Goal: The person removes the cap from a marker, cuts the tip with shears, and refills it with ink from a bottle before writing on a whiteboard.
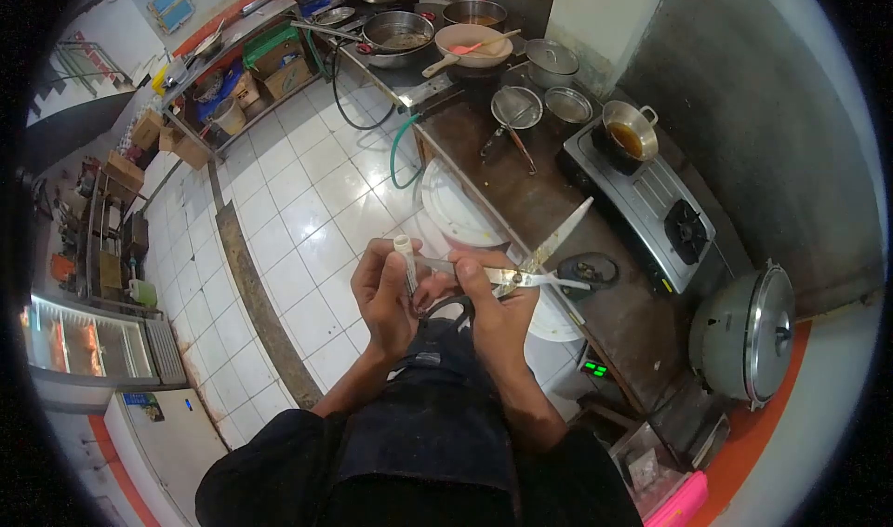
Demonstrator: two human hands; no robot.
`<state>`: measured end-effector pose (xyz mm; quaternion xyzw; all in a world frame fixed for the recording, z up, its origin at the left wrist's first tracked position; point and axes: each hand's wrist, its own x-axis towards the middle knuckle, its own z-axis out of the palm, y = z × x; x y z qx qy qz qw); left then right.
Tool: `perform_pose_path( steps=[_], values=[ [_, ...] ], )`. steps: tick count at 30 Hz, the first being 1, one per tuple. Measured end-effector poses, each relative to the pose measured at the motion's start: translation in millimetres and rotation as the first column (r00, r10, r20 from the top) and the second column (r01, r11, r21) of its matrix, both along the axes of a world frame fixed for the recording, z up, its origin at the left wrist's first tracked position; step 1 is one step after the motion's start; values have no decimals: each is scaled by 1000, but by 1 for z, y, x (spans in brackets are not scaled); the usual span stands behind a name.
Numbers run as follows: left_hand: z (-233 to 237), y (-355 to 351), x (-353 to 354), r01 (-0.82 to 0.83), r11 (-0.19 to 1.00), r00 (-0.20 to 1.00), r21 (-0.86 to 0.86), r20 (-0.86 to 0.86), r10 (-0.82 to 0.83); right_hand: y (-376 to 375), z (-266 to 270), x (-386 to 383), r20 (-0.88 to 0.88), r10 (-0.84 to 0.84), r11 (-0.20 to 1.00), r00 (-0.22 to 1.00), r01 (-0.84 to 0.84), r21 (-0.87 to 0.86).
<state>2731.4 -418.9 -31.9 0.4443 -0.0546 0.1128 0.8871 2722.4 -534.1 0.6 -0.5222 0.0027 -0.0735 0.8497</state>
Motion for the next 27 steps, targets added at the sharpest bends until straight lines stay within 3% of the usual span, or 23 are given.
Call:
perform_pose_path(
  steps=[12,18,27],
  values=[
    [-1,4,-4,82,996,992,23,95,-84,-3,5,0,-105,110,991,988,-101,87],
    [-3,7,-4,128,992,983,-7,134,-126,-9,12,1,-61,184,977,981,-176,120],
    [-8,21,-3,70,993,988,94,133,-83,-7,18,13,-122,262,965,957,-262,19]
  ],
)
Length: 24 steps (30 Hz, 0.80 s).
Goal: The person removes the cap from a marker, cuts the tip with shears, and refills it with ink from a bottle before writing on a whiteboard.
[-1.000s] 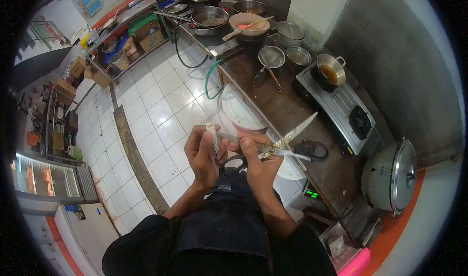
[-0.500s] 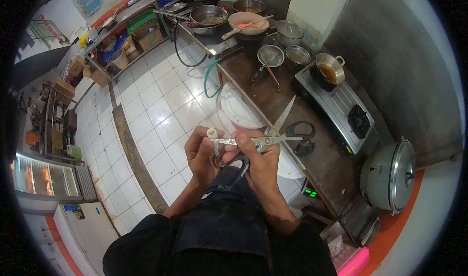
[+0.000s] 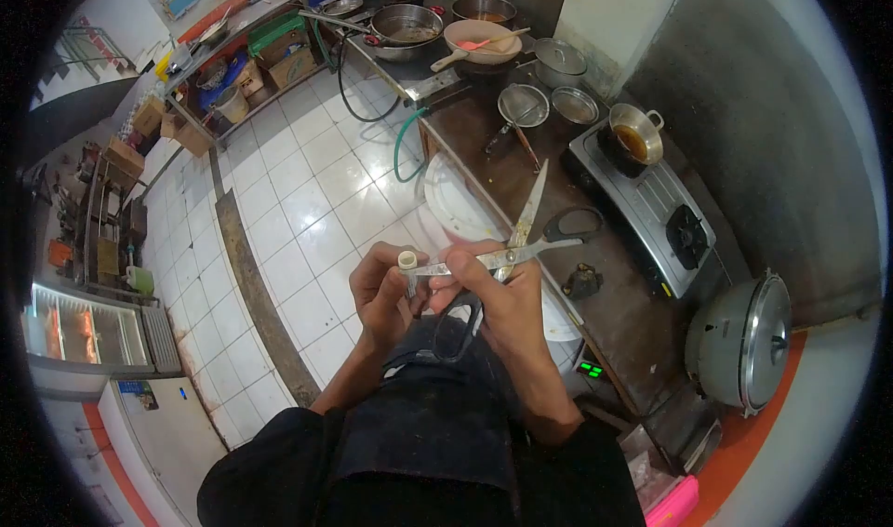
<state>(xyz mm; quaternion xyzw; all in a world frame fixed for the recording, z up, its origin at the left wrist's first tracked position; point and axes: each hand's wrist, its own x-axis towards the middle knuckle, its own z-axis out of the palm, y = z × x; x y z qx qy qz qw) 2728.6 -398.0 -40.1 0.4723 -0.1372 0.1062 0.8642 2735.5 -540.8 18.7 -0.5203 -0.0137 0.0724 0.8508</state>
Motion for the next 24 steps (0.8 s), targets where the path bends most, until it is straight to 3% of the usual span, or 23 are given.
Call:
perform_pose_path(
  steps=[6,17,24],
  values=[
    [-16,14,7,-47,997,999,62,17,46,4,-16,13,-180,87,992,980,-68,105],
    [-22,11,21,-81,985,990,-155,-128,61,32,-30,31,6,-16,998,1000,15,58],
    [-27,19,25,-145,977,983,-158,-139,123,47,-34,39,43,-47,998,998,45,46]
  ],
)
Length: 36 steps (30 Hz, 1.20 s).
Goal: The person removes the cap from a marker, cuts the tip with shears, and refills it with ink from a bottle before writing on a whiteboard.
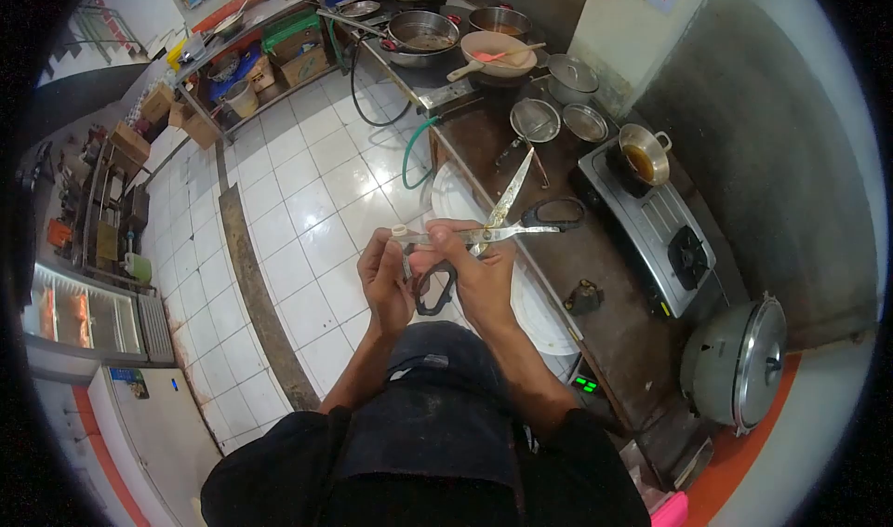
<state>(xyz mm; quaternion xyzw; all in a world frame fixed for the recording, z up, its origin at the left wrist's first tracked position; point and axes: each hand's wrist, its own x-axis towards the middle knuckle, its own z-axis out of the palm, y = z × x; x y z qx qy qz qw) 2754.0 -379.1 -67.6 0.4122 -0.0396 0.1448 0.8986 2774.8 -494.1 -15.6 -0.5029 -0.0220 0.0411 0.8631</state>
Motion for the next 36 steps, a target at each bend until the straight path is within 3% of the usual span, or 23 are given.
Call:
perform_pose_path(
  steps=[5,6,7,8,9,10,11,12,16,20,26,31,36],
  values=[
    [3,3,0,-25,998,1000,-56,-12,24,7,0,5,18,31,998,999,-30,-50],
    [-5,4,-2,-100,982,995,160,-11,103,7,-3,6,21,39,997,999,-38,-71],
    [-21,3,-6,-167,915,984,368,7,177,5,-20,19,121,-176,971,977,192,-142],
    [-27,0,-13,-226,801,969,555,41,245,1,-5,33,122,-302,950,945,310,-48],
    [-30,-9,-29,145,952,981,270,-162,-104,-3,11,47,122,-423,906,898,421,41],
    [-30,-5,-28,33,988,989,153,-150,-10,-14,55,56,6,-450,861,893,432,270],
    [-27,4,-21,-77,996,986,40,-145,82,-36,59,61,95,-406,888,909,367,278],
    [-22,11,-19,-71,996,993,58,-86,76,-51,57,58,166,-349,916,922,298,270],
    [-4,26,-9,-97,992,992,80,93,89,-45,52,49,134,-392,913,910,367,177],
    [6,30,-7,-152,979,981,136,138,133,-30,34,22,68,-144,985,987,137,101],
    [19,25,-2,-46,995,985,86,171,30,-19,22,4,60,233,964,971,-239,116],
    [25,20,-2,73,997,988,-24,136,-69,-20,19,3,61,291,956,955,-288,-58],
    [27,20,-4,142,989,986,-48,95,-136,-22,36,5,21,330,939,944,-326,-109]
  ],
)
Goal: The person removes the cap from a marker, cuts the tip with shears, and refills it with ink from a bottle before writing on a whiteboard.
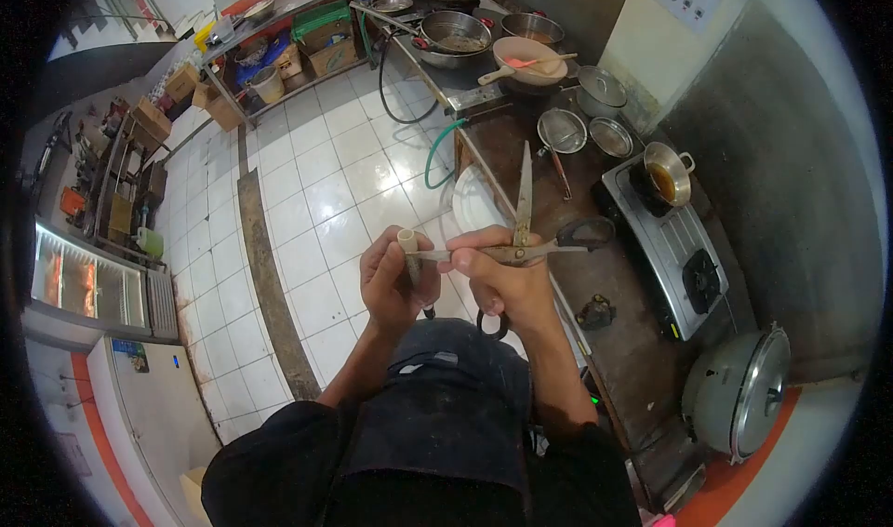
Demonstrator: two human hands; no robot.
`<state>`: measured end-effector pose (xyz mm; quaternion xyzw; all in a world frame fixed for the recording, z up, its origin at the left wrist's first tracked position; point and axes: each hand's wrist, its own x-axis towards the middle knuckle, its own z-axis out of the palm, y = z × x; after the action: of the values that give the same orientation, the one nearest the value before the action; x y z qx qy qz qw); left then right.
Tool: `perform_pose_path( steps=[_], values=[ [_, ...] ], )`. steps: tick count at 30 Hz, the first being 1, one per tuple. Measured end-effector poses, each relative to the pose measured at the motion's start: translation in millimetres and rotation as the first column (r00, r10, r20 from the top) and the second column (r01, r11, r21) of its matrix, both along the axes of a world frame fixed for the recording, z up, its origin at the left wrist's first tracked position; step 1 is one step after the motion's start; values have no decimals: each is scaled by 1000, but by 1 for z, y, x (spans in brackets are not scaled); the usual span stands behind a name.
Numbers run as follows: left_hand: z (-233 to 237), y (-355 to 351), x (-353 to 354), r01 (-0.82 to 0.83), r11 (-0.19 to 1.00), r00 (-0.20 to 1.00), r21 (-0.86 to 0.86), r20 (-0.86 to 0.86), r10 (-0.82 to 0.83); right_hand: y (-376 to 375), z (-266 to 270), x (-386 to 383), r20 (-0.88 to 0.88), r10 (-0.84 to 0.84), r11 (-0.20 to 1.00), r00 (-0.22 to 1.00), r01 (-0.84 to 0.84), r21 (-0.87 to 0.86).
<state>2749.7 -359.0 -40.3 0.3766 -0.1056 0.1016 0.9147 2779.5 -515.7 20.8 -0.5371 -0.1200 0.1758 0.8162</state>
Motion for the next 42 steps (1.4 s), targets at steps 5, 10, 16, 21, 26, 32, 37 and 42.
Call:
perform_pose_path(
  steps=[5,10,16,21,26,32,37,42],
  values=[
    [2,0,-2,-25,997,999,76,36,22,1,3,1,-85,43,999,995,-45,-22],
    [4,1,-7,-56,986,998,155,29,52,0,3,2,-109,42,998,993,-46,-33],
    [2,1,-12,-96,968,993,231,92,76,-3,7,-1,-205,83,997,975,-82,12],
    [-4,0,-15,-213,883,973,418,175,152,-1,2,-3,-213,18,998,977,-30,-55],
    [-13,-5,-16,-233,881,972,411,123,199,5,2,-5,-270,-28,999,962,15,-51],
    [-7,-10,-18,-211,951,977,226,34,208,6,5,-1,-161,14,994,987,-32,-108],
    [-43,-15,-34,-227,872,972,434,46,231,-20,71,39,27,-471,829,882,432,355],
    [-15,1,-25,-250,936,968,246,84,237,-18,57,9,-18,-302,933,953,299,201]
  ],
)
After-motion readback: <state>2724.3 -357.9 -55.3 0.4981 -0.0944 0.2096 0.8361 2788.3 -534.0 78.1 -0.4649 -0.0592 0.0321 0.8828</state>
